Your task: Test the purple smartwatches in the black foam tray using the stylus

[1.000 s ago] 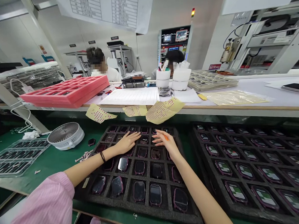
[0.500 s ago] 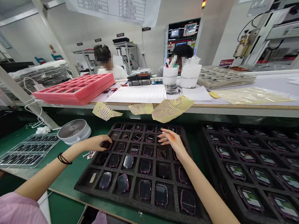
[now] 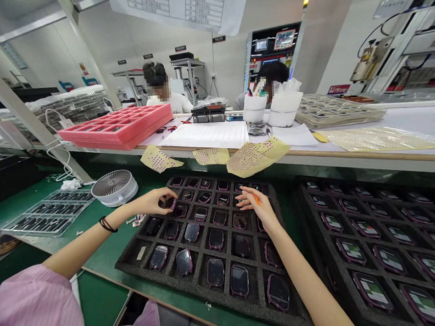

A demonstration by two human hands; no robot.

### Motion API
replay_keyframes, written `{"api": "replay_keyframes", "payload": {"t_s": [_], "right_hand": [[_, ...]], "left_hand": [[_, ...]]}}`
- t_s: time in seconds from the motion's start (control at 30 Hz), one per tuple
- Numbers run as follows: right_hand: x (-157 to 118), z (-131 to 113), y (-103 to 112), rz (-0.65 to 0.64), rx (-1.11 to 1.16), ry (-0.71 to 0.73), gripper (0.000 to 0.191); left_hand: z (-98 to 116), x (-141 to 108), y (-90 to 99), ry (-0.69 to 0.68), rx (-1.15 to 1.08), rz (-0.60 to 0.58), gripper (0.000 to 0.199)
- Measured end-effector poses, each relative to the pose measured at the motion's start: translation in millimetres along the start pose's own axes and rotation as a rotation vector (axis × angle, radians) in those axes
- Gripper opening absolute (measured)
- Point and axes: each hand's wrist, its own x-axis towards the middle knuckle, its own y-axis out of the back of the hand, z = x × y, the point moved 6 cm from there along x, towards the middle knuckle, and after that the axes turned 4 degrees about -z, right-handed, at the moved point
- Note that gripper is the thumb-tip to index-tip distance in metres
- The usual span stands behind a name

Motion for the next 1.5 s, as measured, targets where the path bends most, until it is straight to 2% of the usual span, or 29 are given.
{"api": "replay_keyframes", "payload": {"t_s": [0.13,0.23,0.4,0.53,0.63,0.73,0.83,0.97,1.1,1.17,1.3,1.5], "right_hand": [[0,1,-1,-0.004,-0.003,0.004,0.043],[0,1,-1,-0.006,0.000,0.005,0.043],[0,-3,3,0.058,0.018,0.052,0.044],[0,-4,5,0.070,0.042,0.036,0.044],[-1,-3,4,0.064,0.048,0.028,0.044],[0,-2,4,0.064,0.054,0.022,0.043],[0,-3,4,0.076,0.056,0.050,0.042],[0,-3,3,0.056,0.031,0.071,0.045],[-1,-2,4,0.066,-0.019,0.095,0.046],[0,-2,5,0.091,-0.048,0.119,0.046],[0,-2,3,0.121,-0.082,0.135,0.046],[-1,-9,-12,0.077,-0.106,0.119,0.045]], "left_hand": [[21,22,-24.2,-0.065,0.097,-0.120,0.039],[25,32,-33.7,-0.046,0.206,-0.183,0.040],[35,36,-20.9,-0.116,0.222,-0.178,0.036],[60,48,-8.2,-0.202,0.128,-0.112,0.040],[78,61,-22.6,-0.256,0.143,-0.197,0.040],[82,69,-45.3,-0.267,0.212,-0.293,0.047],[76,69,-52.6,-0.261,0.209,-0.247,0.048],[73,66,-43.5,-0.247,0.135,-0.176,0.046],[93,77,-30.5,-0.273,0.122,-0.128,0.046],[109,87,-31.6,-0.318,0.155,-0.144,0.046],[133,105,-48.1,-0.397,0.221,-0.249,0.044],[135,103,-59.8,-0.440,0.226,-0.263,0.050]]}}
